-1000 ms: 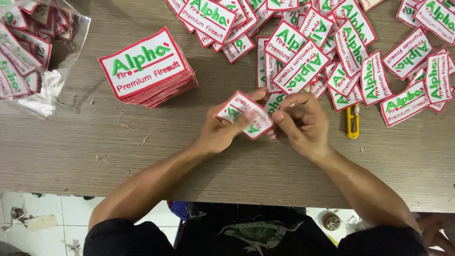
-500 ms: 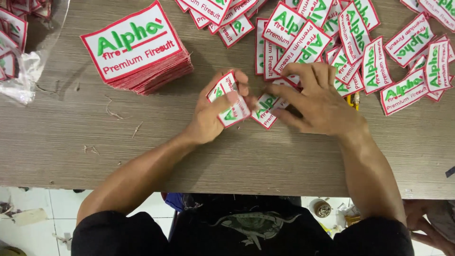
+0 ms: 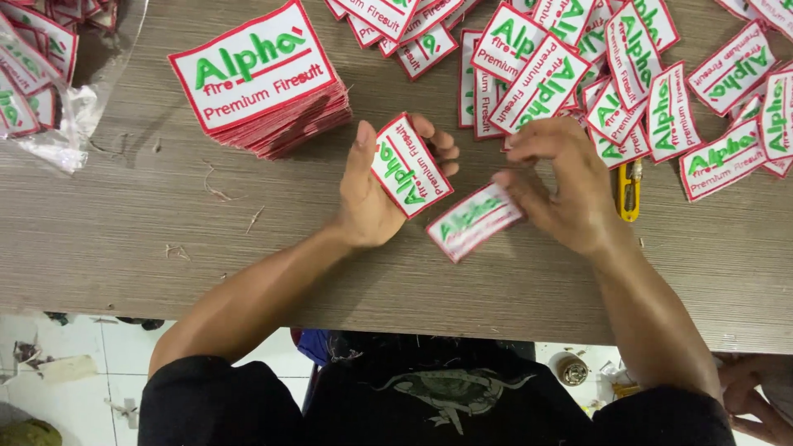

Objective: Sorting, aligning, and trimming printed labels before stacking them neatly on a work table.

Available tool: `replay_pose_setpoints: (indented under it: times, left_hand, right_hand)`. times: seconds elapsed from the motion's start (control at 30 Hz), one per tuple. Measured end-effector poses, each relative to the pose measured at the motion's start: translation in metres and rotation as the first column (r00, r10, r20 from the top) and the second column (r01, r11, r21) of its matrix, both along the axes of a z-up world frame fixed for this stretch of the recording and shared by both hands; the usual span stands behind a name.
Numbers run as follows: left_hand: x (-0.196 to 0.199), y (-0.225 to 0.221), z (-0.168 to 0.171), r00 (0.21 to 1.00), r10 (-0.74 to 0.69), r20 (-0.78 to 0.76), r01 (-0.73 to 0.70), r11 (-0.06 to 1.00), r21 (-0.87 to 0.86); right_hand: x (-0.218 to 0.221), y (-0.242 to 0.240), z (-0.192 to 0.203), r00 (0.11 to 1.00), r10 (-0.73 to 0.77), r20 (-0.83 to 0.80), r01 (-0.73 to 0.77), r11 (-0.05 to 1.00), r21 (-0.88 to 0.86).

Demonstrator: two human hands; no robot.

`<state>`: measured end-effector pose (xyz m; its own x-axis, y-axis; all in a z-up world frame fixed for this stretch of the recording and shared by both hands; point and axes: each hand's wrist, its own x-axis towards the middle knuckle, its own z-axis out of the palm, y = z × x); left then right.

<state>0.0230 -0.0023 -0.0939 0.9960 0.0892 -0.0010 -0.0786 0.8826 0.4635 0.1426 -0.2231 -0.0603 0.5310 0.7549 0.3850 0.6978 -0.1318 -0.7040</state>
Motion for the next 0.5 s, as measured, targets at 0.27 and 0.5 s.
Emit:
replay_pose_setpoints:
  times: [0.27, 0.5]
  left_hand:
    - [0.002, -0.014, -0.002, 1.000, -0.017, -0.017, 0.015, 0.988, -0.151]
    - [-0.001, -0.023, -0.007, 0.993, 0.075, -0.091, -0.084, 0.991, -0.102]
  right_hand:
    - [-0.042, 0.035, 0.016, 0.851, 0.163, 0.499, -0.130, 0.986, -0.100]
    - [-0.033, 0.017, -0.018, 0.945, 0.109, 0.307, -0.137, 0.988, 0.071]
